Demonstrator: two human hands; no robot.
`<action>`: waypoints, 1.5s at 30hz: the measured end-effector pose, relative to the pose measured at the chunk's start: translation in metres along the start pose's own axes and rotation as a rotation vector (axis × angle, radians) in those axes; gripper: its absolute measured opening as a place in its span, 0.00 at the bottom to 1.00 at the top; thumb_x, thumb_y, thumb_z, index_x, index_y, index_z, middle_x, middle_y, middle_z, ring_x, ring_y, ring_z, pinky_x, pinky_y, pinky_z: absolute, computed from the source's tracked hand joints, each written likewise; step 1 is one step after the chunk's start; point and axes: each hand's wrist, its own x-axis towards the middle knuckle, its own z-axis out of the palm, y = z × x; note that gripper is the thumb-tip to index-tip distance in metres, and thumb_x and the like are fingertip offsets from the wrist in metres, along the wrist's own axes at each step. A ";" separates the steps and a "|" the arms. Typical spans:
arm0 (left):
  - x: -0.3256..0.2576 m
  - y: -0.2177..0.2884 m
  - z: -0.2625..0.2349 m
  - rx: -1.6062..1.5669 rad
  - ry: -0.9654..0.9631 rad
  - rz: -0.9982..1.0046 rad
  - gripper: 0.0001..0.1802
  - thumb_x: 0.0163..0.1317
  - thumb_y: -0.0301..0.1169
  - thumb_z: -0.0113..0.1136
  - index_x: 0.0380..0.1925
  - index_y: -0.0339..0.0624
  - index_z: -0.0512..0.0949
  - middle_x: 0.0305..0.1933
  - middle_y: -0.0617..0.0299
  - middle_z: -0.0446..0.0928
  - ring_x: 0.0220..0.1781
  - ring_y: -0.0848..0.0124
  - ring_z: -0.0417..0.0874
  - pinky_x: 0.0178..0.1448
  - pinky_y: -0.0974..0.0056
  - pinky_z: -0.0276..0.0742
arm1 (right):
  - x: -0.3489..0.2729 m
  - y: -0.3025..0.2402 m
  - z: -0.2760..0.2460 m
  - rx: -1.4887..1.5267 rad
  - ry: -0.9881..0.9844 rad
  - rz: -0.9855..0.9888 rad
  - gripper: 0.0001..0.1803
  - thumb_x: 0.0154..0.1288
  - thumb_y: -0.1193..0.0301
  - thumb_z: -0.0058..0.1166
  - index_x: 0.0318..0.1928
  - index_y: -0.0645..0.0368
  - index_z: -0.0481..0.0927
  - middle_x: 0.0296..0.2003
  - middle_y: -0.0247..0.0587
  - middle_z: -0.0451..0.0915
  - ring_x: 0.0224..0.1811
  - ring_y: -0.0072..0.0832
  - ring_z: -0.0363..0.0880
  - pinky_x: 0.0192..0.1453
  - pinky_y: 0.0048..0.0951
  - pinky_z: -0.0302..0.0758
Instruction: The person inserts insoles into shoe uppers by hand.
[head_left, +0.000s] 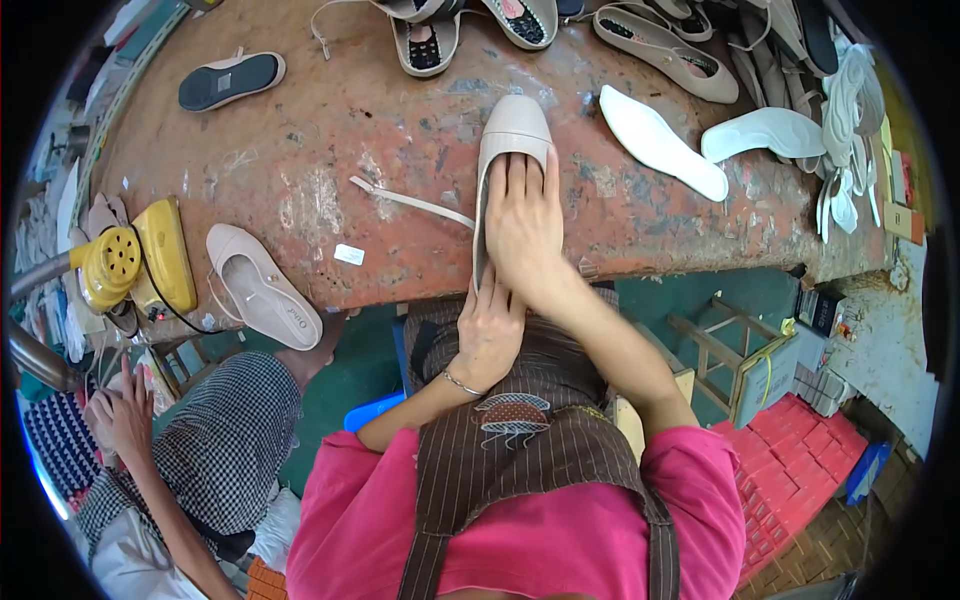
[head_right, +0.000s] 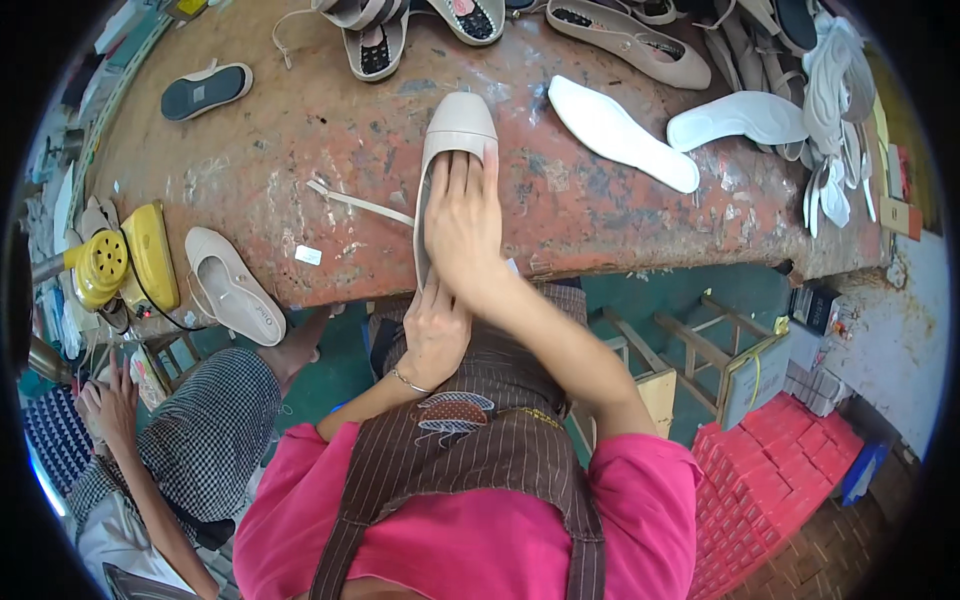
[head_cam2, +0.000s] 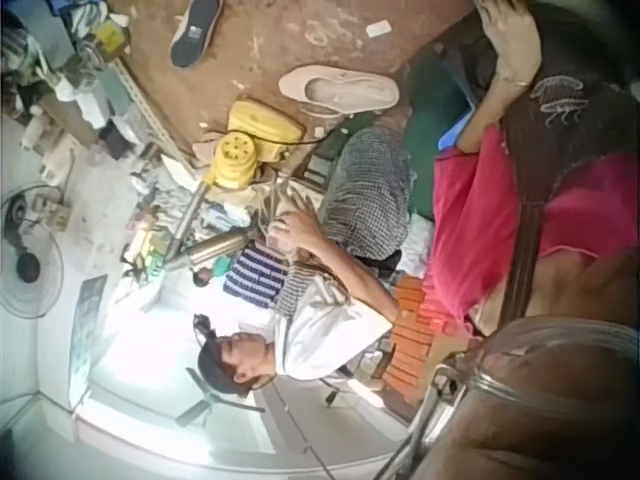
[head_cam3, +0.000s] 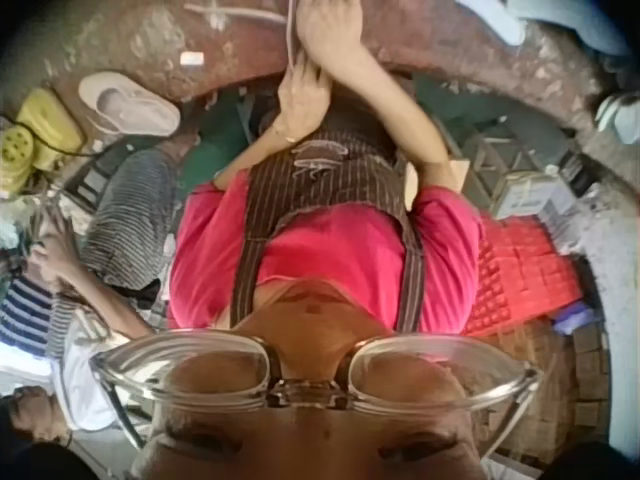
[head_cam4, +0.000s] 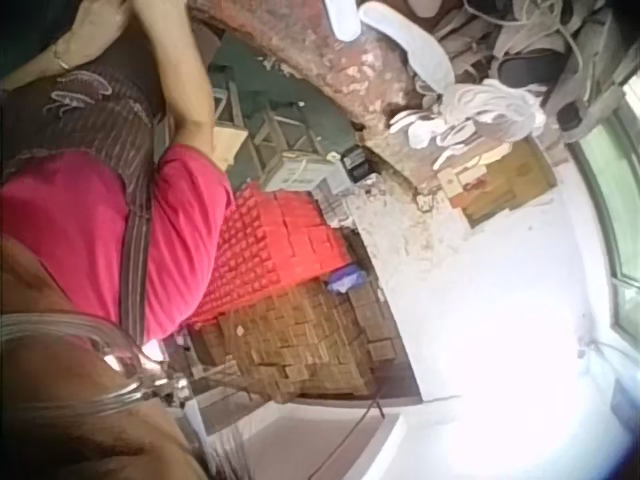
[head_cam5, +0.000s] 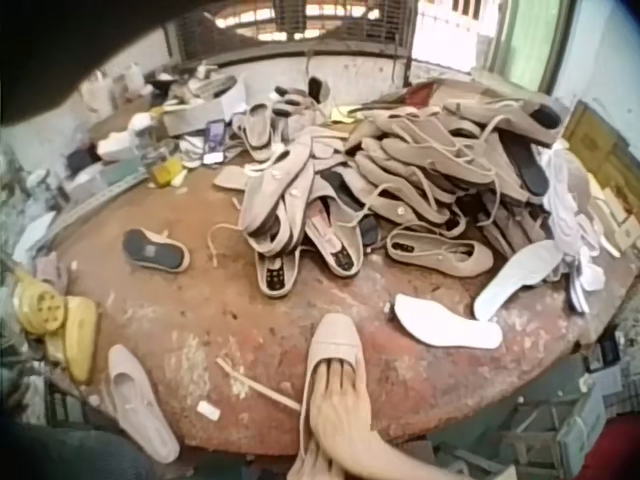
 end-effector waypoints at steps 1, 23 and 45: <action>0.005 0.002 -0.005 0.003 0.007 0.014 0.24 0.56 0.24 0.58 0.54 0.29 0.77 0.57 0.40 0.75 0.67 0.46 0.71 0.67 0.49 0.71 | 0.021 0.008 -0.016 0.083 -0.256 0.044 0.21 0.62 0.73 0.44 0.52 0.76 0.75 0.50 0.65 0.77 0.59 0.53 0.76 0.77 0.63 0.42; 0.329 -0.142 -0.138 0.261 0.474 -0.275 0.32 0.59 0.42 0.66 0.59 0.34 0.73 0.55 0.46 0.77 0.57 0.49 0.76 0.58 0.50 0.72 | -0.075 0.164 -0.017 0.405 0.290 0.288 0.27 0.65 0.83 0.50 0.65 0.63 0.67 0.46 0.51 0.82 0.44 0.47 0.83 0.47 0.42 0.81; 0.020 -0.058 -0.065 -0.174 0.336 -0.378 0.28 0.58 0.27 0.68 0.60 0.38 0.76 0.47 0.59 0.72 0.41 0.70 0.77 0.42 0.66 0.74 | -0.099 0.114 -0.077 1.879 0.510 0.720 0.25 0.70 0.68 0.36 0.62 0.70 0.71 0.49 0.54 0.80 0.48 0.31 0.83 0.46 0.26 0.80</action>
